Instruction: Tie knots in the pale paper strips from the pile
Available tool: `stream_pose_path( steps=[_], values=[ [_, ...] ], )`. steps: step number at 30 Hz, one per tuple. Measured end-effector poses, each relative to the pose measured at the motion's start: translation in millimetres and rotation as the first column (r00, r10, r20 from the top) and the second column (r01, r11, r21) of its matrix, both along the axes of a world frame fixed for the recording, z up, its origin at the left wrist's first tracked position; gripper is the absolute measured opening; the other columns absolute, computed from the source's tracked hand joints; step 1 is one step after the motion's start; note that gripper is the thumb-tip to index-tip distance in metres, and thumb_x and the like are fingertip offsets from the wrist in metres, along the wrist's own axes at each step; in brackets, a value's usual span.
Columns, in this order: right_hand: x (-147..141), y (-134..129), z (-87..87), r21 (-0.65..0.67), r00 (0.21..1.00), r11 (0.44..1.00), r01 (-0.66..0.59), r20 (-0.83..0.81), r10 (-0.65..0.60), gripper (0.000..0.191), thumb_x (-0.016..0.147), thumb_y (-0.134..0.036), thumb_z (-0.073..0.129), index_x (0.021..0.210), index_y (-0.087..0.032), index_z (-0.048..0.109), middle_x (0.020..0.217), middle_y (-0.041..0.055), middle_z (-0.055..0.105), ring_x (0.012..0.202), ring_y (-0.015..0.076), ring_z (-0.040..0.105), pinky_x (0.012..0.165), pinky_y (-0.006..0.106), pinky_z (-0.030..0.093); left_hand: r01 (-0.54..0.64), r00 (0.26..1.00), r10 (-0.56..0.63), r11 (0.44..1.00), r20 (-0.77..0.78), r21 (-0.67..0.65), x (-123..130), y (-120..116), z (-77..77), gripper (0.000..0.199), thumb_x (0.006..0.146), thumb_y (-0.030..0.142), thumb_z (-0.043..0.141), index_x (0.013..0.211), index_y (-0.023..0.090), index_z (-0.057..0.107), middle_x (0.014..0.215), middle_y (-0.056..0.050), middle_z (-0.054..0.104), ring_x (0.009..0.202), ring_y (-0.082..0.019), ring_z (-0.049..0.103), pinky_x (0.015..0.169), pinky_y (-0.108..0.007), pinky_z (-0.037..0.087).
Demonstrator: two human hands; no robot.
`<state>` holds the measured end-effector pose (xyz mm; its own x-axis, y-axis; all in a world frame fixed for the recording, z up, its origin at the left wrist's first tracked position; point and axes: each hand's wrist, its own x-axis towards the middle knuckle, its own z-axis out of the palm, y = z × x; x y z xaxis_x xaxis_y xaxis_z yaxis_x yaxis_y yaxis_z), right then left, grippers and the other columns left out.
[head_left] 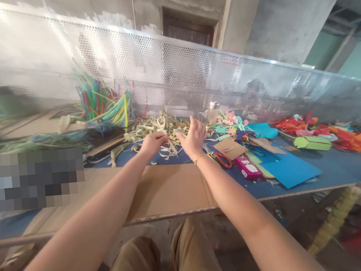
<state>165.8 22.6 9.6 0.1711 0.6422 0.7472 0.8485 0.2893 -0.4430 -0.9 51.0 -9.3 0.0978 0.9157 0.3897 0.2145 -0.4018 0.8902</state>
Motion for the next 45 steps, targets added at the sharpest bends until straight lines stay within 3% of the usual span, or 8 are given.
stream_pose_path(
  steps=[2, 6, 14, 28, 37, 40, 42, 45],
  values=[
    [-5.7, -9.3, 6.9, 0.060, 0.986, 0.997, -0.055, 0.163, 0.044, 0.058, 0.085, -0.044, 0.055, 0.137, -0.021, 0.042, 0.131, 0.0161, 0.048, 0.125, 0.0321, 0.036, 0.101, 0.049, 0.024, -0.089, 0.986, 0.108, 0.986, -0.127, 0.143, -0.5, -0.2, 1.8, 0.025, 0.070, 0.042, 0.064, 0.067, 0.018, 0.070, 0.068, -0.002, 0.065, 0.068, -0.016, 0.055, 0.062, -0.025, 0.040],
    [-15.8, -10.6, 5.2, -0.042, 0.922, 0.978, -0.202, 0.330, 0.205, 0.027, 0.092, -0.037, 0.047, 0.111, -0.030, 0.064, 0.106, 0.0067, 0.064, 0.105, 0.0251, 0.049, 0.096, 0.045, 0.022, -0.098, 0.934, 0.198, 0.942, -0.297, 0.321, 0.3, -5.5, 5.4, 0.022, 0.071, 0.037, 0.060, 0.065, 0.018, 0.070, 0.066, -0.003, 0.064, 0.068, -0.018, 0.055, 0.062, -0.025, 0.038],
    [-19.5, -8.4, 2.4, -0.041, 0.915, 0.968, -0.247, 0.318, 0.247, 0.021, 0.092, -0.036, 0.048, 0.096, -0.027, 0.067, 0.098, 0.0037, 0.068, 0.100, 0.0219, 0.053, 0.093, 0.041, 0.020, -0.171, 0.939, 0.228, 0.958, -0.256, 0.228, 4.5, -14.0, 8.0, 0.024, 0.065, 0.033, 0.062, 0.080, 0.017, 0.071, 0.071, -0.003, 0.068, 0.073, -0.020, 0.057, 0.061, -0.024, 0.039],
    [-17.4, -5.7, -0.3, -0.028, 0.896, 0.948, -0.316, 0.319, 0.308, 0.026, 0.094, -0.036, 0.045, 0.088, -0.026, 0.068, 0.088, 0.0019, 0.069, 0.089, 0.0168, 0.058, 0.093, 0.037, 0.019, -0.123, 0.911, 0.205, 0.963, -0.357, 0.240, 3.4, -5.4, 3.1, 0.024, 0.062, 0.031, 0.062, 0.048, 0.017, 0.048, 0.047, 0.003, 0.038, 0.054, -0.012, 0.037, 0.049, -0.024, 0.024],
    [-17.9, -7.5, -1.0, 0.008, 0.875, 0.938, -0.346, 0.364, 0.320, 0.030, 0.094, -0.038, 0.044, 0.086, -0.025, 0.070, 0.087, 0.0022, 0.070, 0.087, 0.0165, 0.057, 0.095, 0.035, 0.021, -0.075, 0.933, 0.167, 0.956, -0.320, 0.283, 5.6, -9.7, 3.1, 0.018, 0.067, 0.030, 0.059, 0.059, 0.014, 0.060, 0.054, 0.001, 0.052, 0.060, -0.013, 0.046, 0.053, -0.023, 0.030],
    [-19.7, -6.7, -0.1, 0.003, 0.873, 0.935, -0.354, 0.360, 0.330, 0.027, 0.094, -0.035, 0.045, 0.087, -0.026, 0.069, 0.088, 0.0019, 0.069, 0.088, 0.0166, 0.057, 0.096, 0.035, 0.022, -0.106, 0.971, 0.146, 0.973, -0.190, 0.207, 7.5, -7.0, -1.1, 0.016, 0.065, 0.029, 0.063, 0.061, 0.014, 0.061, 0.056, 0.001, 0.056, 0.062, -0.014, 0.050, 0.055, -0.023, 0.035],
    [-21.6, -6.8, 1.2, 0.039, 0.907, 0.946, -0.321, 0.302, 0.295, 0.022, 0.093, -0.033, 0.048, 0.098, -0.025, 0.067, 0.096, 0.0028, 0.069, 0.093, 0.0170, 0.056, 0.095, 0.034, 0.024, -0.121, 0.992, 0.118, 0.990, 0.055, 0.072, 9.3, -4.5, -3.1, 0.017, 0.062, 0.029, 0.068, 0.064, 0.014, 0.061, 0.059, 0.000, 0.059, 0.061, -0.014, 0.053, 0.056, -0.024, 0.039],
    [-25.2, -8.0, 1.7, 0.076, 0.971, 0.978, -0.196, 0.151, 0.183, 0.024, 0.090, -0.034, 0.051, 0.107, -0.021, 0.063, 0.104, 0.0056, 0.067, 0.098, 0.0178, 0.056, 0.091, 0.032, 0.030, 0.026, 0.878, 0.025, 0.995, 0.478, -0.100, 11.5, -2.2, -2.4, 0.028, 0.060, 0.029, 0.076, 0.079, 0.014, 0.063, 0.067, -0.002, 0.065, 0.064, -0.014, 0.060, 0.061, -0.026, 0.047]
  ],
)
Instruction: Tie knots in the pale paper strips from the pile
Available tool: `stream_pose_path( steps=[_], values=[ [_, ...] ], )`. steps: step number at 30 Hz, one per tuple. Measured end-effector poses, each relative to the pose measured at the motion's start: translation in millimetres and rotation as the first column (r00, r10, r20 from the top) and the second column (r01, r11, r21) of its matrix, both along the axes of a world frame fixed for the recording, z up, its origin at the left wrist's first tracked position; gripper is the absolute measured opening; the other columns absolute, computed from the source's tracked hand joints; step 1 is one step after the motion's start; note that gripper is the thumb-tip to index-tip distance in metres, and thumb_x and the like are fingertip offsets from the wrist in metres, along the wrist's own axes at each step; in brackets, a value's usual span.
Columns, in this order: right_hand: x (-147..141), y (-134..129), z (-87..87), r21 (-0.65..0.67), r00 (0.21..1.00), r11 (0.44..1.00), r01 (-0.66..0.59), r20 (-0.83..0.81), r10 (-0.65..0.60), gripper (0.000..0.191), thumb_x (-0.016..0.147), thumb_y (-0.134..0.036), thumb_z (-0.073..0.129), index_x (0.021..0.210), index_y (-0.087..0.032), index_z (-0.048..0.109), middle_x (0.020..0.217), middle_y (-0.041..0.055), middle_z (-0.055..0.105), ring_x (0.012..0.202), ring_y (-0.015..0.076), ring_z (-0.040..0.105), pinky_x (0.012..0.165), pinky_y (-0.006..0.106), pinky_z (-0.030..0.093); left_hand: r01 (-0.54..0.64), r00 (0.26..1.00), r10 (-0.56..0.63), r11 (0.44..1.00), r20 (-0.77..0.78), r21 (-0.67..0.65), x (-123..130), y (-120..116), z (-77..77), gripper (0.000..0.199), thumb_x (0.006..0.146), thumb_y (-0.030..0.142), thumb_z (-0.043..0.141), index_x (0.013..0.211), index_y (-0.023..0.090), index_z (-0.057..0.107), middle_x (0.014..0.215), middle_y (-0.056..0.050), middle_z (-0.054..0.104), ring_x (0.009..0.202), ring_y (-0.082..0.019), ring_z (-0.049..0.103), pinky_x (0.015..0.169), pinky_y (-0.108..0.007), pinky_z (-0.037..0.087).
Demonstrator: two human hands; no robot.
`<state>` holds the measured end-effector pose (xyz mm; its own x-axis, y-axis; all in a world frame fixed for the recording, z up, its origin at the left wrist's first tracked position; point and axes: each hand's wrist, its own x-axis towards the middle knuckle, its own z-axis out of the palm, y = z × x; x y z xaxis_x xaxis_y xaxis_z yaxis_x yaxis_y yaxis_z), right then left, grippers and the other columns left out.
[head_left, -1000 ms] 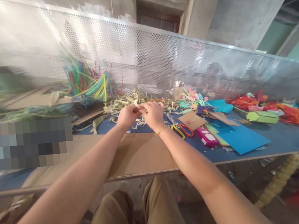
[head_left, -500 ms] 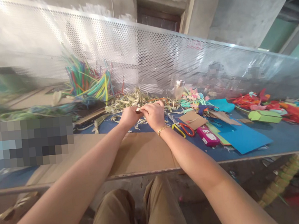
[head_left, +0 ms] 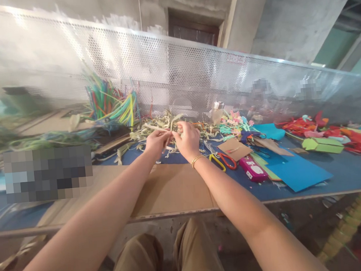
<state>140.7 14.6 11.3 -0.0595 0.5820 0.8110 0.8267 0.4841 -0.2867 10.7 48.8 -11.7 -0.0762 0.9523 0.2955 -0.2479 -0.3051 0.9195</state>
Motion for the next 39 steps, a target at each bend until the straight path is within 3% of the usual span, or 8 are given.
stream_pose_path(
  steps=[2, 4, 8, 12, 21, 28, 39],
  values=[
    [-2.8, -0.8, -1.8, -0.099, 0.999, 0.994, 0.040, -0.022, -0.042, 0.023, 0.090, -0.037, 0.051, 0.096, -0.020, 0.065, 0.095, 0.0052, 0.068, 0.093, 0.0179, 0.058, 0.085, 0.030, 0.033, 0.090, 0.976, -0.081, 0.995, 0.203, -0.036, 1.4, -0.2, 2.4, 0.035, 0.058, 0.026, 0.080, 0.086, 0.015, 0.062, 0.075, -0.004, 0.068, 0.069, -0.015, 0.064, 0.063, -0.025, 0.050],
    [-5.9, -1.1, -5.0, -0.238, 0.999, 0.971, 0.038, 0.016, -0.036, 0.027, 0.089, -0.041, 0.050, 0.083, -0.021, 0.067, 0.084, 0.0043, 0.069, 0.085, 0.0175, 0.059, 0.078, 0.029, 0.035, 0.124, 0.949, -0.100, 0.990, 0.300, -0.063, 3.5, -1.6, 4.8, 0.034, 0.060, 0.022, 0.081, 0.088, 0.015, 0.062, 0.079, -0.006, 0.070, 0.072, -0.015, 0.066, 0.064, -0.025, 0.051],
    [-10.0, 0.7, -10.1, -0.383, 0.999, 0.923, 0.031, -0.004, -0.035, 0.030, 0.087, -0.046, 0.051, 0.078, -0.021, 0.066, 0.079, 0.0034, 0.069, 0.076, 0.0157, 0.059, 0.066, 0.025, 0.035, 0.145, 0.941, -0.108, 0.985, 0.319, -0.094, 8.3, -4.7, 6.4, 0.027, 0.065, 0.013, 0.077, 0.088, 0.013, 0.063, 0.080, -0.007, 0.070, 0.075, -0.016, 0.067, 0.069, -0.025, 0.053],
    [-8.4, 4.8, -11.2, -0.456, 0.992, 0.887, -0.072, -0.128, 0.014, 0.031, 0.088, -0.040, 0.047, 0.071, -0.020, 0.064, 0.071, 0.0009, 0.066, 0.065, 0.0124, 0.055, 0.059, 0.023, 0.032, 0.200, 0.942, -0.164, 0.975, 0.293, -0.096, 10.6, -8.2, 6.5, 0.024, 0.069, 0.008, 0.072, 0.090, 0.013, 0.063, 0.078, -0.007, 0.070, 0.070, -0.015, 0.067, 0.065, -0.024, 0.053],
    [-11.6, 14.9, -22.8, -0.443, 0.879, 0.812, -0.380, -0.445, 0.169, 0.026, 0.081, -0.031, 0.052, 0.058, -0.019, 0.056, 0.052, -0.0045, 0.056, 0.049, 0.0088, 0.047, 0.052, 0.020, 0.033, 0.124, 0.963, -0.095, 0.987, 0.254, -0.101, 7.5, -14.5, 12.9, 0.037, 0.060, 0.008, 0.076, 0.095, 0.009, 0.065, 0.073, -0.007, 0.070, 0.059, -0.015, 0.064, 0.053, -0.024, 0.049],
    [-13.8, 16.4, -31.8, -0.393, 0.860, 0.806, -0.443, -0.441, 0.258, 0.029, 0.082, -0.031, 0.052, 0.055, -0.019, 0.052, 0.051, -0.0046, 0.054, 0.049, 0.0091, 0.048, 0.053, 0.021, 0.034, 0.073, 0.977, -0.039, 0.985, 0.208, -0.158, 1.9, -8.2, 10.8, 0.045, 0.052, 0.005, 0.077, 0.094, 0.010, 0.065, 0.066, -0.004, 0.068, 0.055, -0.016, 0.063, 0.052, -0.025, 0.049],
    [-19.0, 13.7, -38.0, -0.468, 0.854, 0.748, -0.471, -0.454, 0.254, 0.023, 0.080, -0.028, 0.054, 0.059, -0.020, 0.055, 0.052, -0.0046, 0.054, 0.050, 0.0099, 0.049, 0.052, 0.021, 0.036, 0.017, 0.986, 0.017, 0.979, 0.168, -0.202, -6.1, 2.8, 4.1, 0.043, 0.051, 0.007, 0.080, 0.091, 0.012, 0.064, 0.064, -0.004, 0.068, 0.057, -0.016, 0.065, 0.051, -0.023, 0.049]
  ],
)
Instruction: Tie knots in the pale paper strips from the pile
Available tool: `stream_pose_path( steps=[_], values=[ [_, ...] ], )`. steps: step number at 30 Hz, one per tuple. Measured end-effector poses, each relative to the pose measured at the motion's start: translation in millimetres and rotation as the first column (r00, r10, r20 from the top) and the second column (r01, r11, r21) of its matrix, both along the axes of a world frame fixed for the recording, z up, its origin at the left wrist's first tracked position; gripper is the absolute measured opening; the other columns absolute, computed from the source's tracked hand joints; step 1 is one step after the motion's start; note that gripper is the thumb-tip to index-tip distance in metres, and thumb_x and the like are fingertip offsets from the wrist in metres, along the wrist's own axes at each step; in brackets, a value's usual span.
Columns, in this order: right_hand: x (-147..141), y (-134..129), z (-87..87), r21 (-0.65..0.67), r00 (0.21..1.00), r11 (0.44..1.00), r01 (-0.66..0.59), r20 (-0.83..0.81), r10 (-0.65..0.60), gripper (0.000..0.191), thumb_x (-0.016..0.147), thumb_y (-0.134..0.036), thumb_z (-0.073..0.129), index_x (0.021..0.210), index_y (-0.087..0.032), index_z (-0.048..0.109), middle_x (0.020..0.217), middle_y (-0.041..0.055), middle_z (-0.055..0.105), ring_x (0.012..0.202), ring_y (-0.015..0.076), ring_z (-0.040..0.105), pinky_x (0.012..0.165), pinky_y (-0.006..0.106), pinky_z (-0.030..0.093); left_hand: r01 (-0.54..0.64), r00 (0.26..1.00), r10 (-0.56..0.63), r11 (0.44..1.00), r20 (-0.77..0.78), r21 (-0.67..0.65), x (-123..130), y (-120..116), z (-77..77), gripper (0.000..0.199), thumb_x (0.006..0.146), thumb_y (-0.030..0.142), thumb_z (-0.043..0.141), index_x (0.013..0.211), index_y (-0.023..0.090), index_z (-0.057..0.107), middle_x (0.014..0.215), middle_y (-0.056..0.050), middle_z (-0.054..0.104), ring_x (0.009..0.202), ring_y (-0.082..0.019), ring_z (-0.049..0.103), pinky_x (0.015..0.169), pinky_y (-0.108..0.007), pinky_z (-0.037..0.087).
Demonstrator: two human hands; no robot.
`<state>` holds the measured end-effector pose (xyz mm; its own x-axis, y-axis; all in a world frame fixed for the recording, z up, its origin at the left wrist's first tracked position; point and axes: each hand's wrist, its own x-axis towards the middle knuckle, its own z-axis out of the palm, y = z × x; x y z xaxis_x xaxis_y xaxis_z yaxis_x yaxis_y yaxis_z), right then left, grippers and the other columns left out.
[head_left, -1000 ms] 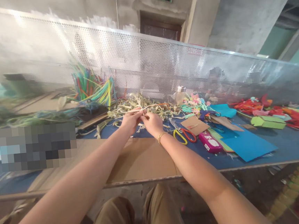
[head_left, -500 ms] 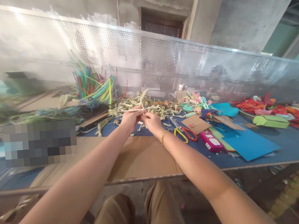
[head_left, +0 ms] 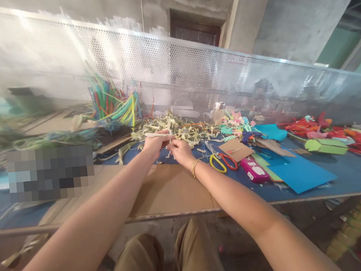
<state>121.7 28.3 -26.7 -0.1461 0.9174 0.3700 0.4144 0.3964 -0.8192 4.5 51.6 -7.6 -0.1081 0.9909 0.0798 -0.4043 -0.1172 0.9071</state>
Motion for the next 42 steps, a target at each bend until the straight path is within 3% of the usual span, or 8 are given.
stream_pose_path(
  steps=[9, 12, 15, 20, 25, 29, 34, 42],
  values=[
    [15.0, 5.3, 12.8, -0.023, 0.999, 0.999, 0.042, 0.019, -0.041, 0.028, 0.084, -0.030, 0.048, 0.061, -0.018, 0.059, 0.053, -0.0039, 0.055, 0.050, 0.0088, 0.047, 0.051, 0.021, 0.032, 0.164, 0.974, -0.170, 0.985, -0.150, -0.049, -1.5, -7.8, 5.9, 0.031, 0.066, 0.024, 0.076, 0.094, 0.017, 0.066, 0.072, -0.005, 0.070, 0.060, -0.013, 0.064, 0.057, -0.022, 0.050],
    [21.2, 10.5, 13.1, -0.053, 0.998, 0.998, 0.043, -0.039, -0.045, 0.026, 0.084, -0.028, 0.046, 0.069, -0.018, 0.064, 0.056, -0.0037, 0.057, 0.051, 0.0086, 0.047, 0.050, 0.020, 0.032, 0.104, 0.958, -0.106, 0.994, -0.265, -0.022, -3.5, -4.6, 3.1, 0.021, 0.069, 0.029, 0.071, 0.084, 0.015, 0.068, 0.066, -0.007, 0.068, 0.058, -0.015, 0.062, 0.049, -0.021, 0.044],
    [23.9, 13.5, 11.8, -0.072, 0.996, 0.997, 0.027, -0.087, -0.034, 0.025, 0.083, -0.027, 0.046, 0.070, -0.018, 0.066, 0.055, -0.0035, 0.057, 0.050, 0.0083, 0.046, 0.049, 0.020, 0.031, -0.009, 0.930, 0.055, 0.992, -0.364, 0.126, -7.4, -0.6, 0.3, 0.027, 0.066, 0.024, 0.071, 0.091, 0.016, 0.070, 0.063, -0.004, 0.066, 0.053, -0.014, 0.057, 0.046, -0.021, 0.039],
    [22.0, 10.3, 12.7, -0.133, 0.984, 0.990, -0.035, -0.177, 0.011, 0.023, 0.079, -0.028, 0.049, 0.065, -0.017, 0.064, 0.051, -0.0036, 0.053, 0.048, 0.0082, 0.044, 0.049, 0.021, 0.031, -0.134, 0.865, 0.283, 0.926, -0.416, 0.352, -12.8, -2.5, 6.1, 0.037, 0.053, 0.010, 0.076, 0.089, 0.019, 0.074, 0.085, -0.005, 0.070, 0.079, -0.018, 0.062, 0.067, -0.024, 0.045],
    [19.2, 3.1, 18.1, -0.175, 0.954, 0.970, -0.171, -0.275, 0.118, 0.023, 0.075, -0.027, 0.050, 0.055, -0.017, 0.055, 0.047, -0.0044, 0.046, 0.048, 0.0087, 0.041, 0.051, 0.022, 0.033, -0.023, 0.893, 0.165, 0.946, -0.419, 0.322, -9.0, -5.8, 7.4, 0.023, 0.055, 0.013, 0.076, 0.077, 0.019, 0.073, 0.083, -0.004, 0.071, 0.078, -0.017, 0.062, 0.071, -0.026, 0.045],
    [20.4, 1.1, 18.3, -0.086, 0.987, 0.993, -0.081, -0.143, 0.069, 0.024, 0.078, -0.027, 0.049, 0.059, -0.017, 0.059, 0.051, -0.0034, 0.052, 0.051, 0.0092, 0.045, 0.052, 0.021, 0.033, 0.039, 0.923, 0.072, 0.960, -0.378, 0.278, -7.4, -3.5, 2.9, 0.013, 0.058, 0.019, 0.077, 0.068, 0.017, 0.069, 0.067, -0.002, 0.067, 0.064, -0.013, 0.059, 0.066, -0.025, 0.045],
    [25.8, 4.0, 14.5, 0.177, 0.982, 0.982, 0.069, 0.160, -0.098, 0.019, 0.081, -0.030, 0.054, 0.076, -0.021, 0.070, 0.063, -0.0014, 0.063, 0.059, 0.0117, 0.052, 0.059, 0.023, 0.035, 0.052, 0.972, 0.010, 0.966, -0.236, 0.255, -8.5, -2.8, 4.0, 0.036, 0.053, 0.016, 0.079, 0.088, 0.017, 0.068, 0.075, -0.002, 0.067, 0.066, -0.013, 0.060, 0.064, -0.024, 0.047],
    [30.9, 13.2, 14.1, 0.221, 0.992, 0.973, 0.065, -0.122, -0.039, 0.019, 0.080, -0.033, 0.060, 0.090, -0.020, 0.071, 0.088, 0.0039, 0.072, 0.079, 0.0156, 0.064, 0.075, 0.027, 0.047, 0.054, 0.886, 0.154, 0.902, -0.437, 0.428, -5.8, -12.7, 14.2, 0.036, 0.055, 0.007, 0.073, 0.090, 0.019, 0.070, 0.082, -0.003, 0.068, 0.071, -0.015, 0.060, 0.067, -0.025, 0.045]
  ],
)
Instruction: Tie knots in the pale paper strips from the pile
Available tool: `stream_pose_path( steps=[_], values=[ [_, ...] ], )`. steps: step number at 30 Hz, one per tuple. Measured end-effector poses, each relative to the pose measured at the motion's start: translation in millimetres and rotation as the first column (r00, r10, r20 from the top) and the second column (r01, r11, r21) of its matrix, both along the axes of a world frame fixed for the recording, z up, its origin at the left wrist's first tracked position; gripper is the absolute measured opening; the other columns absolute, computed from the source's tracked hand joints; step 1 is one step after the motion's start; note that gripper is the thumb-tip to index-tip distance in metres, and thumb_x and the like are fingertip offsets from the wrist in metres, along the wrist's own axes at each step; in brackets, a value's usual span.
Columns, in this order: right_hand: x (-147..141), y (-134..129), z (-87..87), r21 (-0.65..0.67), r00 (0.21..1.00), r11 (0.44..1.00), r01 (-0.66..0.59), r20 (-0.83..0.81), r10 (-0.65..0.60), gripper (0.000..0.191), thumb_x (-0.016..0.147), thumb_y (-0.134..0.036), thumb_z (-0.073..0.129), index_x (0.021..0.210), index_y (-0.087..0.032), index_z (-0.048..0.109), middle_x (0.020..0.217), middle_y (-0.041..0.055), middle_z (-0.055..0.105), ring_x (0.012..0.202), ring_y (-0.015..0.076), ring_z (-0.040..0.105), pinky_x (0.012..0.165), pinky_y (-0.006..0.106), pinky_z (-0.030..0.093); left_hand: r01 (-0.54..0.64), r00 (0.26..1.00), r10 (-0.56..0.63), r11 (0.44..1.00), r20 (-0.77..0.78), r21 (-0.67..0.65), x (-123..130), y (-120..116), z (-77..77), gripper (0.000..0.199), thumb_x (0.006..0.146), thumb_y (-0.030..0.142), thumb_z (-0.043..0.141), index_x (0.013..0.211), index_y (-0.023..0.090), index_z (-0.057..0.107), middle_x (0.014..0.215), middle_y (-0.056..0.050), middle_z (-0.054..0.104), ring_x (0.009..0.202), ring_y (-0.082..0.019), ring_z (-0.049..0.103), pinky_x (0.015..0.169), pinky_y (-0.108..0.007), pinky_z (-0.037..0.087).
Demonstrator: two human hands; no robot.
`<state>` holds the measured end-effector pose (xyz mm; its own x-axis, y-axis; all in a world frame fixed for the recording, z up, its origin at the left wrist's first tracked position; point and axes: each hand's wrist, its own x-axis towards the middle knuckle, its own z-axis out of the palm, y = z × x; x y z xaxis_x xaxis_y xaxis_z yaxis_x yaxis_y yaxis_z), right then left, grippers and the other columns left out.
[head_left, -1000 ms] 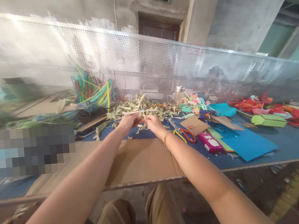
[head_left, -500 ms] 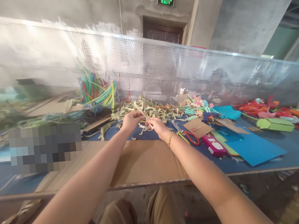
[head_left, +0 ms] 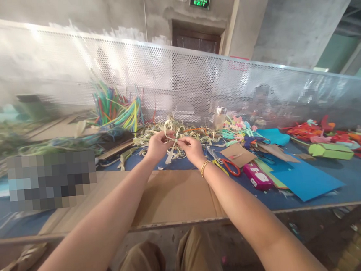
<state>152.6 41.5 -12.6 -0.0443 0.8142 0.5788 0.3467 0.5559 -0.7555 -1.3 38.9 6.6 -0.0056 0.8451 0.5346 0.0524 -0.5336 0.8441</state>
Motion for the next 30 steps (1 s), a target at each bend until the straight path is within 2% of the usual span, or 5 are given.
stream_pose_path(
  steps=[5, 9, 17, 23, 30],
  values=[
    [6.3, 4.9, 0.5, 0.023, 0.998, 0.998, 0.059, 0.009, -0.059, 0.016, 0.080, -0.029, 0.061, 0.088, -0.021, 0.071, 0.090, 0.0023, 0.072, 0.081, 0.0152, 0.065, 0.079, 0.027, 0.047, -0.049, 0.996, 0.057, 0.993, -0.071, 0.104, -3.4, -3.2, 5.4, 0.029, 0.056, 0.009, 0.074, 0.083, 0.021, 0.072, 0.097, -0.005, 0.067, 0.090, -0.019, 0.059, 0.075, -0.027, 0.045],
    [8.1, 6.9, -0.1, 0.013, 0.997, 0.997, 0.070, 0.024, -0.070, 0.015, 0.080, -0.028, 0.061, 0.088, -0.022, 0.071, 0.091, 0.0019, 0.072, 0.082, 0.0146, 0.065, 0.079, 0.027, 0.047, -0.055, 0.986, 0.079, 0.986, -0.148, 0.157, -5.1, -2.0, 5.8, 0.015, 0.061, 0.015, 0.074, 0.073, 0.024, 0.073, 0.092, -0.005, 0.067, 0.092, -0.020, 0.058, 0.079, -0.029, 0.043],
    [3.9, 2.3, -0.1, 0.055, 0.994, 0.996, 0.067, 0.080, -0.071, 0.013, 0.079, -0.028, 0.061, 0.085, -0.023, 0.072, 0.091, 0.0012, 0.071, 0.085, 0.0149, 0.062, 0.084, 0.028, 0.045, -0.066, 0.993, 0.069, 0.997, -0.094, 0.035, -2.7, -4.0, 5.6, 0.010, 0.057, 0.017, 0.078, 0.060, 0.022, 0.069, 0.075, -0.003, 0.065, 0.079, -0.018, 0.057, 0.075, -0.027, 0.042],
    [-2.9, 5.5, -3.1, -0.172, 0.955, 0.976, -0.134, -0.285, 0.081, 0.020, 0.073, -0.034, 0.062, 0.081, -0.017, 0.067, 0.080, 0.0024, 0.069, 0.076, 0.0143, 0.061, 0.074, 0.026, 0.046, -0.043, 0.999, 0.045, 0.991, 0.012, -0.127, -2.5, 5.6, -3.7, 0.010, 0.065, 0.022, 0.074, 0.066, 0.019, 0.065, 0.060, 0.002, 0.057, 0.058, -0.012, 0.048, 0.059, -0.023, 0.037],
    [-7.5, 6.8, -3.6, -0.263, 0.889, 0.936, -0.234, -0.448, 0.097, 0.023, 0.066, -0.037, 0.065, 0.074, -0.015, 0.062, 0.068, 0.0003, 0.063, 0.065, 0.0109, 0.054, 0.070, 0.025, 0.044, 0.061, 0.998, -0.061, 0.998, 0.021, -0.021, -3.0, 11.1, -8.4, 0.014, 0.067, 0.021, 0.072, 0.074, 0.019, 0.061, 0.070, 0.000, 0.063, 0.066, -0.012, 0.056, 0.065, -0.023, 0.042]
  ],
)
